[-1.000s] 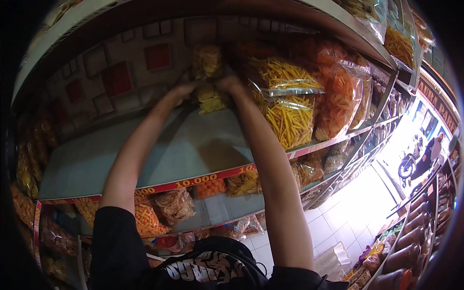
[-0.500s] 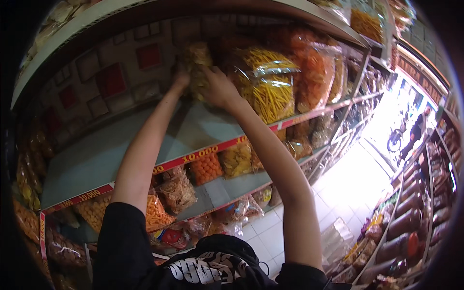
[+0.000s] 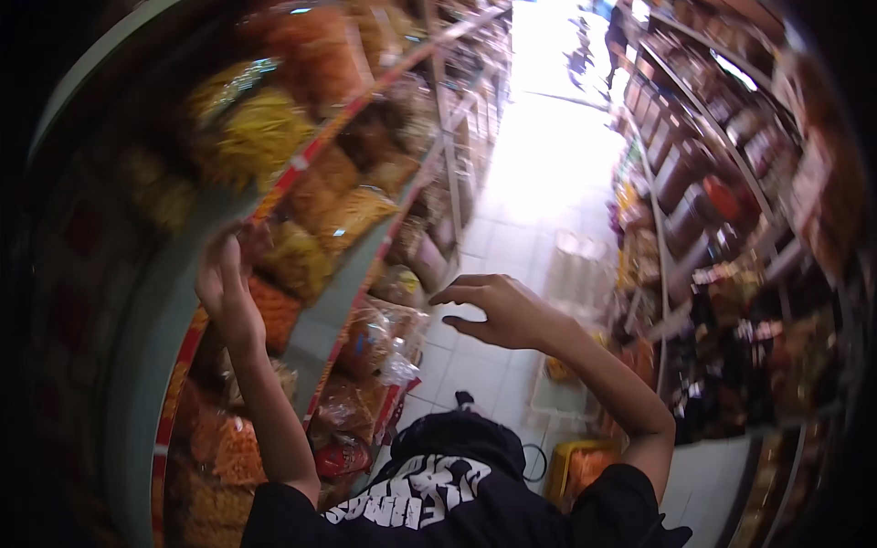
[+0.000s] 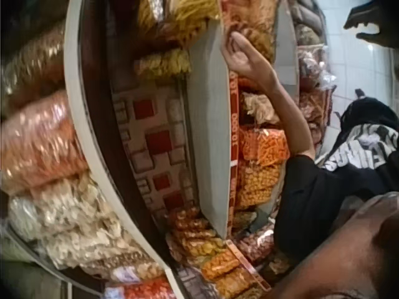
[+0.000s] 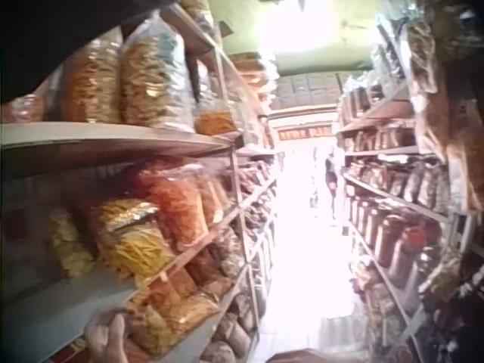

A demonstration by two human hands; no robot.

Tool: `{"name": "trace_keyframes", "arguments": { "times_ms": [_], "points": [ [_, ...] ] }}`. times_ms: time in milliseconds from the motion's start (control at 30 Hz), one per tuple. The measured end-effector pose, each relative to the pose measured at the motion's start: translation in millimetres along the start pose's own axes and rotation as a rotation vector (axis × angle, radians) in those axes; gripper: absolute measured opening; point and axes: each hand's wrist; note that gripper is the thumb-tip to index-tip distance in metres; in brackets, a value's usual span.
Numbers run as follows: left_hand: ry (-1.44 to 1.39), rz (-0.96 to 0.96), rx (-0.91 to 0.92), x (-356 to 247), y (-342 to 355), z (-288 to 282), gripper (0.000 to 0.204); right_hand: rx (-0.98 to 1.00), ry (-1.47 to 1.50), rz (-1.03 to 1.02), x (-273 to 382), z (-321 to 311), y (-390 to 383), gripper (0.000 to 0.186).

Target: Stocking bags of snacks on grocery store shelves.

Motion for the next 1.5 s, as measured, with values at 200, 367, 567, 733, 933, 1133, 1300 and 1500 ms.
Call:
{"name": "trace_keyframes", "arguments": {
  "times_ms": [200,367,567,733,933,1133,1300,1500],
  "points": [
    [-0.013,-0.481,0.657,89.0,-100.0,78.8,0.018,-0.491,0.282,0.733,-50.8,30.7,-166.1,0.024],
    [0.004,-0.789,1.024,152.2,-157.2,150.2,0.022,-0.703,0.296,1.120,-65.3,84.7,-277.3,0.023],
    [0.116,-0.674,1.471,198.2,-164.4,283.7,0.027,-0.826,0.228,1.316,-98.5,109.6,-331.2,0.025],
    [0.049,-0.457,1.686,199.9,-147.2,405.5,0.024,-0.845,0.148,1.364,-136.6,82.8,-328.7,0.024],
    [0.036,-0.242,1.945,251.8,-164.6,508.0,0.025,-0.987,0.261,1.563,-187.1,77.3,-325.0,0.026],
    [-0.014,-0.223,2.220,352.6,-215.1,561.2,0.026,-1.037,0.455,1.809,-280.6,140.9,-331.1,0.026],
    [-0.047,-0.222,2.432,457.0,-277.5,610.6,0.024,-1.286,0.544,1.928,-400.2,227.1,-367.1,0.027],
    [-0.057,-0.365,2.356,547.1,-355.6,670.5,0.026,-1.191,-0.041,2.062,-575.0,290.1,-451.7,0.046]
  ]
}}
Point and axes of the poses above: each hand's wrist, its own y-axis towards the middle knuckle, its own z-axis out of the palm, x = y × z, and after that the axes turned 1 degree about y, right-handed
